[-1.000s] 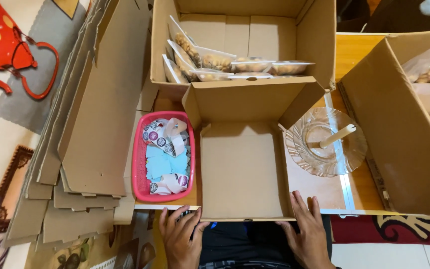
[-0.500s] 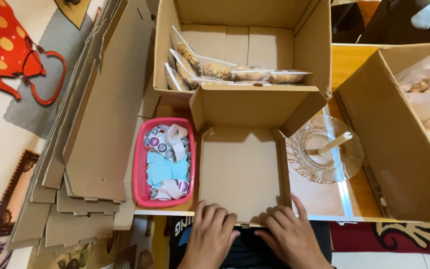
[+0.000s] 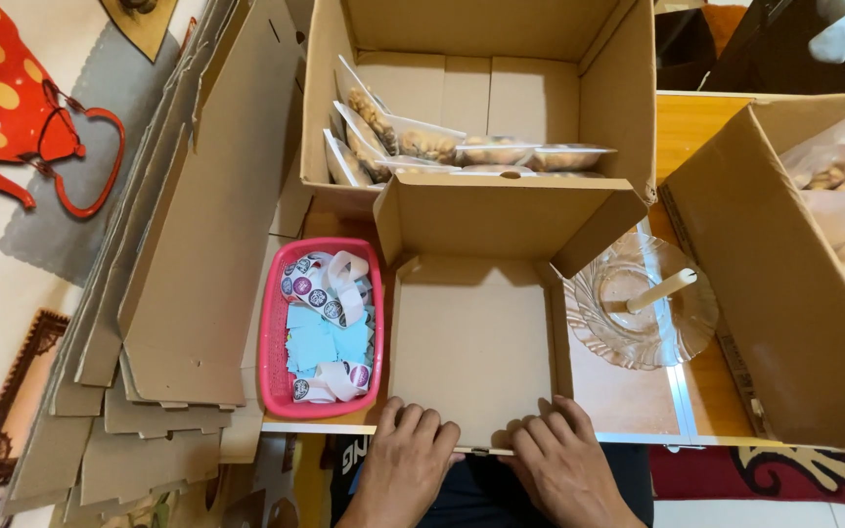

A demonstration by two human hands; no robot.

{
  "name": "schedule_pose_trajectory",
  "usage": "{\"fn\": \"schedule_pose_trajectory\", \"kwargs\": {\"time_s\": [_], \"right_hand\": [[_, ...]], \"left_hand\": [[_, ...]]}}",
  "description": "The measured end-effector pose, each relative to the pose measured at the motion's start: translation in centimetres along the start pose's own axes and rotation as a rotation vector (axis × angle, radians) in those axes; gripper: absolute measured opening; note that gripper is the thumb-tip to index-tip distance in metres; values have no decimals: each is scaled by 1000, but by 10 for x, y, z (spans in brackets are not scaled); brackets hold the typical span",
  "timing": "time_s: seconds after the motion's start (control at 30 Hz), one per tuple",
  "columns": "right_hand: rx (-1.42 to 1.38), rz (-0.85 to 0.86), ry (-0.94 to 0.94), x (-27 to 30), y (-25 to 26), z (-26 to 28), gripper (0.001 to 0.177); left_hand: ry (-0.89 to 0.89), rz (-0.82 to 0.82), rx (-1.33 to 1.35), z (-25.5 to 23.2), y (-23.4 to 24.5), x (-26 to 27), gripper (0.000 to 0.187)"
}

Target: Assembling a small cardboard box, filling it with snack bags, and applying stickers to the bags.

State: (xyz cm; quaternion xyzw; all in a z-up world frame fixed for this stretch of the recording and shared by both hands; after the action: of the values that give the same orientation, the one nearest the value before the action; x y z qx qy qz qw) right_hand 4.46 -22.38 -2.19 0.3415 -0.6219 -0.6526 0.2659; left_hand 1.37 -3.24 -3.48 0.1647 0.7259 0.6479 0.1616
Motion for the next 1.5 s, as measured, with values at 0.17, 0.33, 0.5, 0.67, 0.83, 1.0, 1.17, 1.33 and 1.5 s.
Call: {"fn": "schedule_pose_trajectory", "kwargs": {"time_s": [0.17,0.33,0.5,0.67,0.83,1.0,1.17,1.33,1.5], "right_hand": [[52,11,-2,2,-9,-1,33],[54,15,-3,4,-12,-2,25],[33,21,-6,1,-6,0,26],[-57,52,12,5,8,-8,51],[-320,-382,-183,-9,70,-64,14],[-252,-449,-253,-41,148,-104,10],[-139,-389,-262,-88,199,-146,12],[-35,-57,-235,-153,210,-203,15],[-73,139,-21,-209,183,-246,22]], "left_hand": [[7,3,-97,-1,-5,0,7],[4,26,-95,-2,-8,0,14],[10,70,-96,-3,-4,-1,10],[41,202,-72,-6,8,-2,62],[-80,-246,284,-8,68,-18,12],[-15,-201,360,-6,75,-50,17],[-28,-93,435,-24,41,-69,25],[-74,71,422,-28,13,-80,37],[-45,-47,345,-27,-14,-85,44]]}}
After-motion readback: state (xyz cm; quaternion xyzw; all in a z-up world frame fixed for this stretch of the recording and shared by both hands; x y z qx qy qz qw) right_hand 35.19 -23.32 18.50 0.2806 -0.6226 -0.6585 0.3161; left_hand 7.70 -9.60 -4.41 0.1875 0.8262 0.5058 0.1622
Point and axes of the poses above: each hand's wrist, its own x-axis away from the middle knuckle, its own y-axis out of the back of the hand, z = x × y, the point moved 4 cm from there along -x, towards the middle knuckle, and after that the axes turned 13 degrees about z, right-handed, at the moved point
